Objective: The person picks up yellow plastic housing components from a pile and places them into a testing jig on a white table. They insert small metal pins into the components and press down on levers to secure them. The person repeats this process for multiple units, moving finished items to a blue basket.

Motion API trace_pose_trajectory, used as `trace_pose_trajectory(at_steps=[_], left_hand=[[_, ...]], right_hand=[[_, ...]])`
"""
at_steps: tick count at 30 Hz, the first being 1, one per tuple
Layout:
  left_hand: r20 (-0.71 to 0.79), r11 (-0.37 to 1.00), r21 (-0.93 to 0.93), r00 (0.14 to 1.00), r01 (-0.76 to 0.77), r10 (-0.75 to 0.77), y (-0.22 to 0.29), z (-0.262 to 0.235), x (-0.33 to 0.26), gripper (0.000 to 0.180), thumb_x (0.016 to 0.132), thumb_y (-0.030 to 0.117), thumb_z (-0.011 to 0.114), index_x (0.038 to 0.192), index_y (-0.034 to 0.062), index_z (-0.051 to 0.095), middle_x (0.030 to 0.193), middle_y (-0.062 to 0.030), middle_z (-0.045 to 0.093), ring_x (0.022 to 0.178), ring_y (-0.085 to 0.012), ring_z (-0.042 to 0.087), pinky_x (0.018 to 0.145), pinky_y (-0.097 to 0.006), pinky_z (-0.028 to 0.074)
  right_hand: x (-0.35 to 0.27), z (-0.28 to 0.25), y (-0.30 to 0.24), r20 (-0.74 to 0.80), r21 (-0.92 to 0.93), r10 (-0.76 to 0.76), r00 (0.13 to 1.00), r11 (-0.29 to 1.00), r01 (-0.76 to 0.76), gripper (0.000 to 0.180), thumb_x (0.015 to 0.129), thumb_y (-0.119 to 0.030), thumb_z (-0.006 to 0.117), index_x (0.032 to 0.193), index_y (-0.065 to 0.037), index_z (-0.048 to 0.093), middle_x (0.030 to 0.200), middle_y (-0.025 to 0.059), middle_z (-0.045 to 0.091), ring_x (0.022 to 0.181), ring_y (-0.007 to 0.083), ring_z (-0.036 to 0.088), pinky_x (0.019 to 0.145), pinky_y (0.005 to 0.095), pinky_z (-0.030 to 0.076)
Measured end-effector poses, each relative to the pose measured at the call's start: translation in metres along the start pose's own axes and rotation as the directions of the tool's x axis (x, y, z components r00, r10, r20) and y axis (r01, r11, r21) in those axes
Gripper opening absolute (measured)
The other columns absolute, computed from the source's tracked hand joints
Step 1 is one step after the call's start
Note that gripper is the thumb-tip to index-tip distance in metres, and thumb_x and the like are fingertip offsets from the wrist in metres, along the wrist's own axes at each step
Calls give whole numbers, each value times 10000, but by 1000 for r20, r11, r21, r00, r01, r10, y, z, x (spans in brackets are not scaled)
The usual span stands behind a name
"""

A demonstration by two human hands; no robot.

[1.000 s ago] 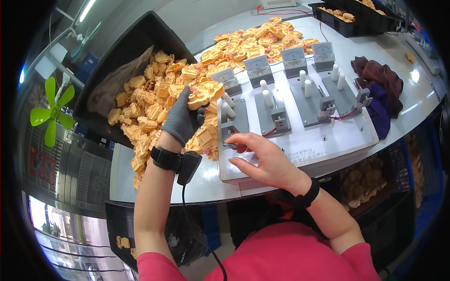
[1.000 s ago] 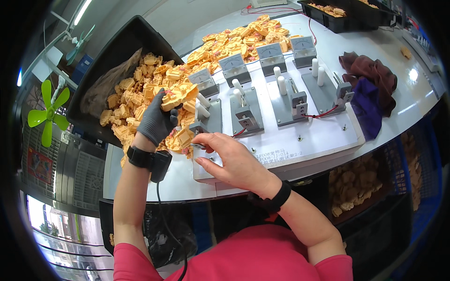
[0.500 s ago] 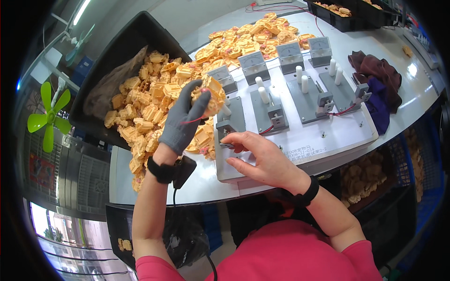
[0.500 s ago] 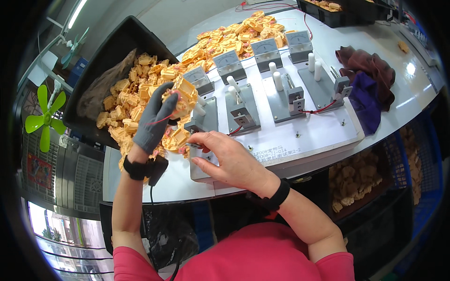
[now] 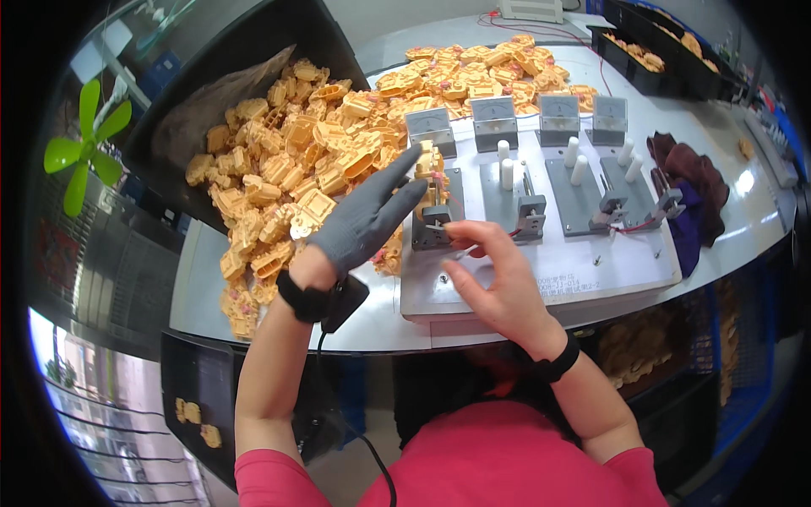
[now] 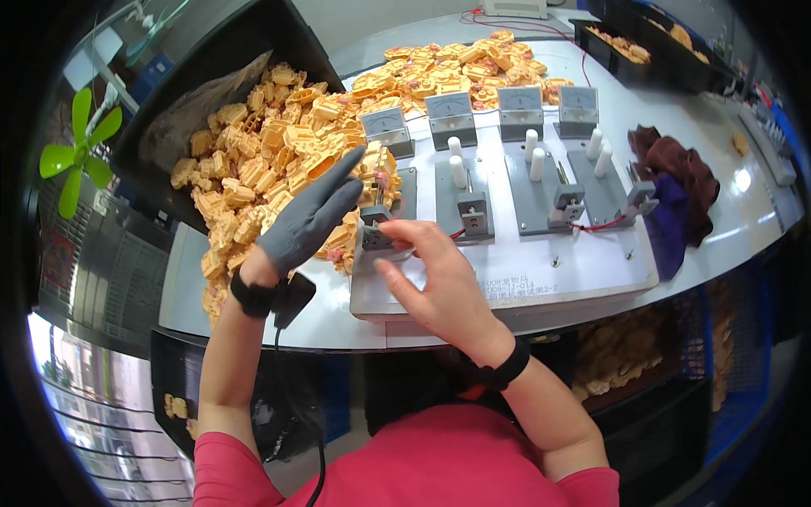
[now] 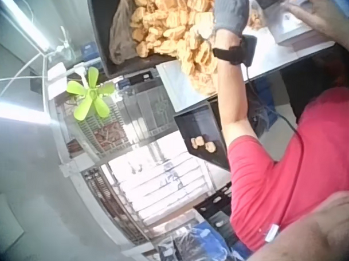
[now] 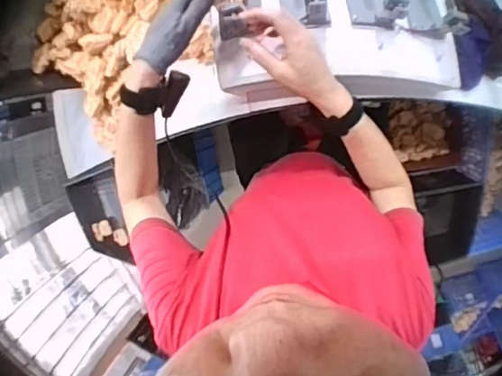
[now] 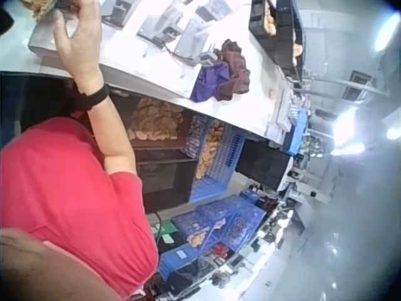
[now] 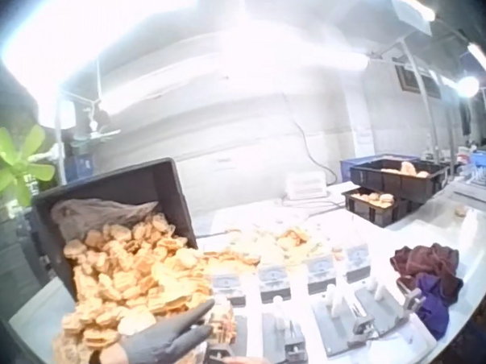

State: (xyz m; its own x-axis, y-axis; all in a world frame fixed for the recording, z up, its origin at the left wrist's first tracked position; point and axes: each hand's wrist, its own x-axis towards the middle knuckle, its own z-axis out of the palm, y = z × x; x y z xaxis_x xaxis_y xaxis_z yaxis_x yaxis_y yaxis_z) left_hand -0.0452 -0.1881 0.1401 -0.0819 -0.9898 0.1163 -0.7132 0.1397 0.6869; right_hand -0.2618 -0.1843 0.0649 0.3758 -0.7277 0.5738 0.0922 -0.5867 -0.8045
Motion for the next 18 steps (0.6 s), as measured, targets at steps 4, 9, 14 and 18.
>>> trace_pose_trajectory(at_steps=[4, 9, 14, 18], left_hand=[[-244, 998, -47, 969, 37, -47, -19, 18, -55, 604, 985, 320, 623, 1506, 97, 414, 1284, -166, 582, 1212, -260, 557, 1028, -368, 439], [-217, 862, 491, 976, 128, -22, -68, 54, -109, 633, 869, 335, 719, 1419, 113, 499, 1334, -213, 524, 1233, -385, 507, 1053, -439, 421], [-190, 914, 305, 957, 268, -218, -60, 66, -125, 620, 820, 328, 753, 1357, 119, 524, 1328, -200, 509, 1232, -397, 505, 1044, -454, 430], [-449, 902, 355, 891, 246, -67, -68, 81, -144, 699, 753, 333, 810, 1359, 138, 521, 1392, -188, 459, 1266, -392, 481, 1036, -452, 439]], right_hand=[[-7, 2, 1, -74, -73, 48, 996, 996, -53, 194, 855, -52, 716, 1022, -45, 619, 974, 107, 628, 873, 236, 623, 762, 342, 494], [-5, 15, 0, 116, -404, -32, 993, 911, 77, 132, 819, -69, 738, 907, -49, 642, 851, 95, 619, 791, 286, 607, 712, 391, 480], [-7, 16, 3, 180, -520, 5, 984, 849, 91, 129, 807, -78, 750, 873, -56, 642, 838, 82, 610, 780, 282, 596, 719, 397, 470], [-7, 21, 1, 174, -531, 40, 984, 845, 59, 120, 816, -57, 746, 862, -54, 635, 832, 77, 605, 771, 260, 589, 724, 386, 470]])
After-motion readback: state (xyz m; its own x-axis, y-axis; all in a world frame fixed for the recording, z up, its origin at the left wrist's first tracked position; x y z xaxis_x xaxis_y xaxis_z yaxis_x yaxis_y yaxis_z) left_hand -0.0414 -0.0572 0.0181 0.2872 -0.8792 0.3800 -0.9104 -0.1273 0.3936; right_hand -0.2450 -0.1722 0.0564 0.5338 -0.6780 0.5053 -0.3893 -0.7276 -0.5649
